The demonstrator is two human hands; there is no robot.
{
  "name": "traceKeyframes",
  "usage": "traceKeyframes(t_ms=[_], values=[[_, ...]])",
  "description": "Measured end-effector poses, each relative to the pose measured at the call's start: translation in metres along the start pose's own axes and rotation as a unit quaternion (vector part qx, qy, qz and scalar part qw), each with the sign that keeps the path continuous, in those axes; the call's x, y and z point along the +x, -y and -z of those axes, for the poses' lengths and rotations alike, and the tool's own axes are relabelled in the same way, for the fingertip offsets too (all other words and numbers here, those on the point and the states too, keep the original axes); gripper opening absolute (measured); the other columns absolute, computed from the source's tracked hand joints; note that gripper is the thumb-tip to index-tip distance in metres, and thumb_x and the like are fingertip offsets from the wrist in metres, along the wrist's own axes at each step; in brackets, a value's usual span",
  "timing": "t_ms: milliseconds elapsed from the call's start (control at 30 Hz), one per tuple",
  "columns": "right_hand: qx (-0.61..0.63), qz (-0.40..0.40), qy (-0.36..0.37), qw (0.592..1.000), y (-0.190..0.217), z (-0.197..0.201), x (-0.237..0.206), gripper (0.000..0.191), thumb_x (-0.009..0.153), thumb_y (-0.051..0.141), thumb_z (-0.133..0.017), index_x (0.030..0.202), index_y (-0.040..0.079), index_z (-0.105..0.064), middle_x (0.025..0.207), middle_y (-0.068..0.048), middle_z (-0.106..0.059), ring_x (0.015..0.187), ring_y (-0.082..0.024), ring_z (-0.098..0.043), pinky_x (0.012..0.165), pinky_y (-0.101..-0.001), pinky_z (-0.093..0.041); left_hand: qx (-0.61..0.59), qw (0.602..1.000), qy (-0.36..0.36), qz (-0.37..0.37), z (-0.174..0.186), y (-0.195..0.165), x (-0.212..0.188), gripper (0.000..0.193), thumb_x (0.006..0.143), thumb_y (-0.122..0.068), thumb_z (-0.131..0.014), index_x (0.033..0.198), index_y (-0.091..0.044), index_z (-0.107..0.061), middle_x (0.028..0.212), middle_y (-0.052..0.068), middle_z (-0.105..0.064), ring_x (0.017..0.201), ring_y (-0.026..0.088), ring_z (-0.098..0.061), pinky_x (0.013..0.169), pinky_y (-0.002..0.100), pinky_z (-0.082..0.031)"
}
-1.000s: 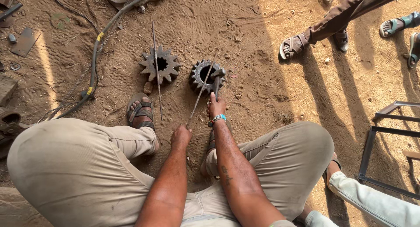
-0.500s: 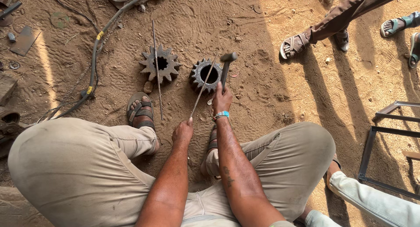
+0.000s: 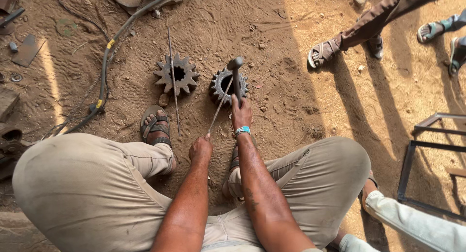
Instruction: The person sits on the ground and uses a hammer and a metal rod to strike a gear-like metal part. They repeatedly hit the part to adjust or shape it while another person stands nearby.
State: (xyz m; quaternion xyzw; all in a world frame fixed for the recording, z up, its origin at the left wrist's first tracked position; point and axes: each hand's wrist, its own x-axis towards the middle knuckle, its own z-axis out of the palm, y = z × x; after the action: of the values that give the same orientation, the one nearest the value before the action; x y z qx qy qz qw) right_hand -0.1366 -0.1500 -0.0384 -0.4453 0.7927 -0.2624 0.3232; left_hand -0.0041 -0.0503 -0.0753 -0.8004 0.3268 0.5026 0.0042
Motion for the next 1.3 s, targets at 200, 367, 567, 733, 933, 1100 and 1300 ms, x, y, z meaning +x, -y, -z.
traceKeyframes(t_ms=[200, 367, 567, 733, 933, 1100, 1300], values=[[0.147, 0.118, -0.082, 0.979, 0.018, 0.012, 0.017, 0.064, 0.097, 0.070, -0.049, 0.112, 0.011, -0.067, 0.072, 0.002, -0.056, 0.051, -0.004, -0.046, 0.036, -0.0252, -0.039, 0.037, 0.999, -0.023, -0.013, 0.000, 0.003, 0.001, 0.047, 0.110, -0.049, -0.046, 0.116, -0.008, -0.068, 0.093, 0.012, -0.063, 0.072, 0.024, -0.056, 0.063, 0.042, -0.049], [0.116, 0.068, -0.057, 0.989, 0.007, 0.007, 0.020, 0.053, 0.098, 0.058, -0.052, 0.113, 0.009, -0.065, 0.073, 0.000, -0.057, 0.050, -0.006, -0.046, 0.039, -0.0275, -0.042, -0.019, 1.000, 0.010, 0.007, -0.006, 0.007, 0.003, 0.045, 0.109, -0.045, -0.048, 0.118, -0.005, -0.066, 0.087, 0.011, -0.067, 0.068, 0.021, -0.061, 0.062, 0.040, -0.053], [0.029, 0.022, 0.004, 0.999, -0.003, 0.005, 0.007, 0.041, 0.100, 0.047, -0.058, 0.106, 0.008, -0.069, 0.072, 0.000, -0.062, 0.054, -0.006, -0.051, 0.046, -0.0275, -0.041, -0.009, 1.000, 0.011, 0.024, -0.005, 0.007, 0.003, 0.046, 0.108, -0.047, -0.048, 0.117, -0.006, -0.067, 0.090, 0.010, -0.067, 0.069, 0.020, -0.061, 0.064, 0.040, -0.053], [0.064, 0.062, -0.055, 0.994, 0.021, 0.027, 0.015, 0.049, 0.098, 0.055, -0.054, 0.110, 0.010, -0.066, 0.070, 0.000, -0.059, 0.050, -0.009, -0.049, 0.039, -0.0310, -0.037, 0.040, 0.999, -0.003, -0.021, -0.001, 0.007, 0.002, 0.054, 0.108, -0.053, -0.044, 0.120, -0.005, -0.067, 0.103, 0.015, -0.066, 0.082, 0.028, -0.062, 0.073, 0.046, -0.053], [0.126, 0.165, -0.112, 0.972, 0.021, 0.029, 0.021, 0.055, 0.104, 0.058, -0.053, 0.111, 0.005, -0.062, 0.080, -0.002, -0.055, 0.059, -0.008, -0.051, 0.042, -0.0249, -0.045, 0.017, 1.000, 0.014, -0.004, -0.001, 0.007, -0.003, 0.051, 0.108, -0.049, -0.046, 0.123, -0.005, -0.067, 0.105, 0.016, -0.071, 0.086, 0.031, -0.069, 0.077, 0.047, -0.055], [0.029, 0.022, 0.020, 0.999, -0.001, 0.012, 0.004, 0.043, 0.098, 0.048, -0.059, 0.115, 0.009, -0.063, 0.078, -0.001, -0.062, 0.054, -0.009, -0.054, 0.043, -0.0272, -0.044, 0.007, 1.000, 0.027, 0.000, 0.001, 0.005, -0.005, 0.050, 0.108, -0.048, -0.048, 0.124, -0.006, -0.067, 0.105, 0.017, -0.073, 0.088, 0.032, -0.072, 0.077, 0.048, -0.057], [0.110, 0.007, -0.023, 0.994, 0.005, 0.019, 0.011, 0.038, 0.100, 0.046, -0.060, 0.110, 0.009, -0.067, 0.075, 0.001, -0.064, 0.053, -0.008, -0.052, 0.041, -0.0262, -0.042, 0.047, 0.999, 0.014, 0.023, 0.000, 0.005, -0.006, 0.055, 0.105, -0.055, -0.050, 0.124, -0.006, -0.068, 0.116, 0.019, -0.067, 0.106, 0.039, -0.066, 0.086, 0.053, -0.053]])
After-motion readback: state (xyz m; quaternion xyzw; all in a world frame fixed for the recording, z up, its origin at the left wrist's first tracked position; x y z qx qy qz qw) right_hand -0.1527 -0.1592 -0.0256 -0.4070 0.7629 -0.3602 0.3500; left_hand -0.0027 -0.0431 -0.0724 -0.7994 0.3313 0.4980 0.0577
